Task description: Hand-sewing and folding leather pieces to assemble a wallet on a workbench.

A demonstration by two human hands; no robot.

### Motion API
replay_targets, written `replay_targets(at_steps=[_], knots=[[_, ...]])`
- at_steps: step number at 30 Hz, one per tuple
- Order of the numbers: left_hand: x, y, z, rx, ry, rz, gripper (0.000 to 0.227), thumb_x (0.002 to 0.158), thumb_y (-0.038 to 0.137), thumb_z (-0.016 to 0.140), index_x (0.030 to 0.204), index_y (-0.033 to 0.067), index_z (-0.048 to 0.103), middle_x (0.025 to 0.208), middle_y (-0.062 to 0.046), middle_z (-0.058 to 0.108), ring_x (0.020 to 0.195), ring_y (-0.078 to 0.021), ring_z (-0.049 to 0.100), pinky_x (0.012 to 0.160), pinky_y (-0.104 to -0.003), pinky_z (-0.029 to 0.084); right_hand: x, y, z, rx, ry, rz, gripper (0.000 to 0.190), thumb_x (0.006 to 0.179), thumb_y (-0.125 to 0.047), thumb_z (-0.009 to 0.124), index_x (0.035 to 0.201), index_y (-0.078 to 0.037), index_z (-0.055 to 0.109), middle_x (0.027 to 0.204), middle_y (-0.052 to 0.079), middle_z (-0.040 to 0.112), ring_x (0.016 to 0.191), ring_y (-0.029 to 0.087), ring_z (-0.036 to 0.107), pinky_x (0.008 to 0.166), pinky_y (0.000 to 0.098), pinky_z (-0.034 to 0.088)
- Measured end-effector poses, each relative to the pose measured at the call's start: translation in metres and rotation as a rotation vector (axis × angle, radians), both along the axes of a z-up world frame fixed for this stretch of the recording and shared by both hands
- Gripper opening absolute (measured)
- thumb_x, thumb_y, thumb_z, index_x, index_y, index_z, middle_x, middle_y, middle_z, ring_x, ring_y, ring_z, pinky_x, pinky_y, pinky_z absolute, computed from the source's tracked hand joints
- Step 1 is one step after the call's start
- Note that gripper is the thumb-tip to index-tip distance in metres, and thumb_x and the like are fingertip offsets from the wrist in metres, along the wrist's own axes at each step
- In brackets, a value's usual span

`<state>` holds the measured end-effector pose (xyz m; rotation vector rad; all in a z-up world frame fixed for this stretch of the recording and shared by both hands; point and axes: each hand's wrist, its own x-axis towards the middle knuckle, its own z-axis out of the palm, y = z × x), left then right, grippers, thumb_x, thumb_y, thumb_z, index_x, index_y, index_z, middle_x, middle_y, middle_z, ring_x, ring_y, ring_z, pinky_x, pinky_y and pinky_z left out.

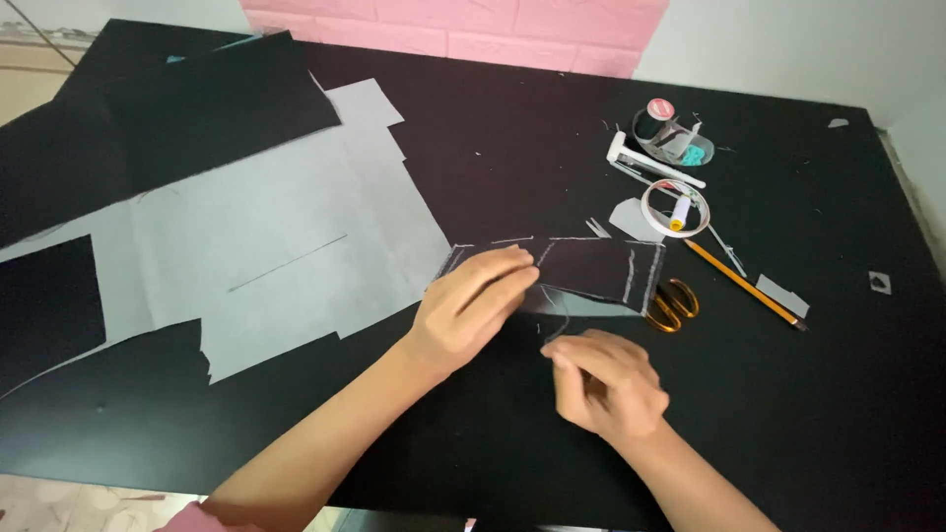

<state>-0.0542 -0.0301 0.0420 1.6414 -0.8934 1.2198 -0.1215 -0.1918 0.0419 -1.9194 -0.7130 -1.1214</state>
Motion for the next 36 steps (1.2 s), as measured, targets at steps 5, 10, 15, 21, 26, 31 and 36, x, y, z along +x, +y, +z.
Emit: replay_targets(at_steps=[5, 10, 15, 21, 26, 31, 36], knots=[[-0.015, -0.008, 0.018, -0.029, -0.048, -0.03, 0.02, 0.088, -0.013, 0.074, 0.107, -0.0066, 0.075, 0.099, -0.022, 0.074, 0.09, -0.0299, 0.076, 0.077, -0.036, 0.068, 0.014, 0.0, -0.019, 0.029, -0.045, -0.105, 0.013, 0.079, 0.011, 0.076, 0.09, 0.006, 0.078, 0.06, 0.008, 0.073, 0.045, 0.023, 0.066, 0.043, 0.0311, 0.052], [-0.008, -0.008, 0.008, -0.096, -0.083, -0.033, 0.016, 0.086, -0.008, 0.077, 0.102, -0.005, 0.077, 0.096, -0.02, 0.076, 0.083, -0.0273, 0.078, 0.073, -0.033, 0.068, 0.016, 0.0, -0.006, 0.046, -0.1, -0.076, 0.012, 0.08, 0.016, 0.073, 0.091, 0.012, 0.075, 0.057, 0.009, 0.07, 0.041, 0.024, 0.064, 0.044, 0.0313, 0.053], [-0.016, -0.005, 0.012, -0.077, -0.013, -0.096, 0.019, 0.084, -0.008, 0.078, 0.102, -0.0034, 0.077, 0.1, -0.02, 0.078, 0.085, -0.0283, 0.079, 0.073, -0.037, 0.069, 0.018, -0.005, -0.018, 0.006, -0.152, -0.078, 0.01, 0.079, 0.014, 0.075, 0.088, 0.012, 0.076, 0.053, 0.007, 0.067, 0.039, 0.022, 0.062, 0.042, 0.031, 0.052], [-0.019, -0.012, 0.018, -0.115, -0.082, -0.034, 0.012, 0.082, -0.009, 0.079, 0.094, -0.0043, 0.079, 0.093, -0.019, 0.08, 0.075, -0.0245, 0.079, 0.068, -0.031, 0.067, 0.021, -0.013, -0.035, -0.026, -0.147, -0.109, 0.009, 0.081, 0.013, 0.075, 0.089, 0.01, 0.076, 0.056, 0.007, 0.069, 0.043, 0.025, 0.065, 0.046, 0.0325, 0.052], [-0.02, -0.012, 0.023, -0.117, -0.111, -0.025, 0.012, 0.085, -0.01, 0.076, 0.097, -0.0096, 0.075, 0.091, -0.024, 0.076, 0.076, -0.0285, 0.078, 0.067, -0.033, 0.067, 0.02, -0.014, -0.034, -0.043, -0.1, -0.093, 0.009, 0.082, 0.012, 0.074, 0.092, 0.01, 0.074, 0.057, 0.007, 0.07, 0.044, 0.026, 0.066, 0.046, 0.032, 0.052], [-0.022, -0.015, 0.029, -0.154, -0.122, -0.029, 0.011, 0.089, -0.013, 0.071, 0.099, -0.014, 0.073, 0.088, -0.024, 0.075, 0.076, -0.0256, 0.077, 0.071, -0.029, 0.067, 0.018, -0.015, -0.039, -0.064, -0.089, -0.131, 0.009, 0.083, 0.011, 0.074, 0.091, 0.008, 0.074, 0.056, 0.006, 0.069, 0.043, 0.024, 0.065, 0.047, 0.0291, 0.052], [-0.018, -0.009, 0.018, -0.079, -0.152, -0.054, 0.012, 0.086, -0.008, 0.077, 0.098, -0.0076, 0.077, 0.089, -0.021, 0.078, 0.075, -0.0244, 0.078, 0.069, -0.032, 0.067, 0.019, -0.015, -0.037, -0.077, -0.086, -0.138, 0.01, 0.082, 0.013, 0.073, 0.09, 0.007, 0.074, 0.056, 0.005, 0.069, 0.043, 0.023, 0.065, 0.048, 0.0295, 0.053]])
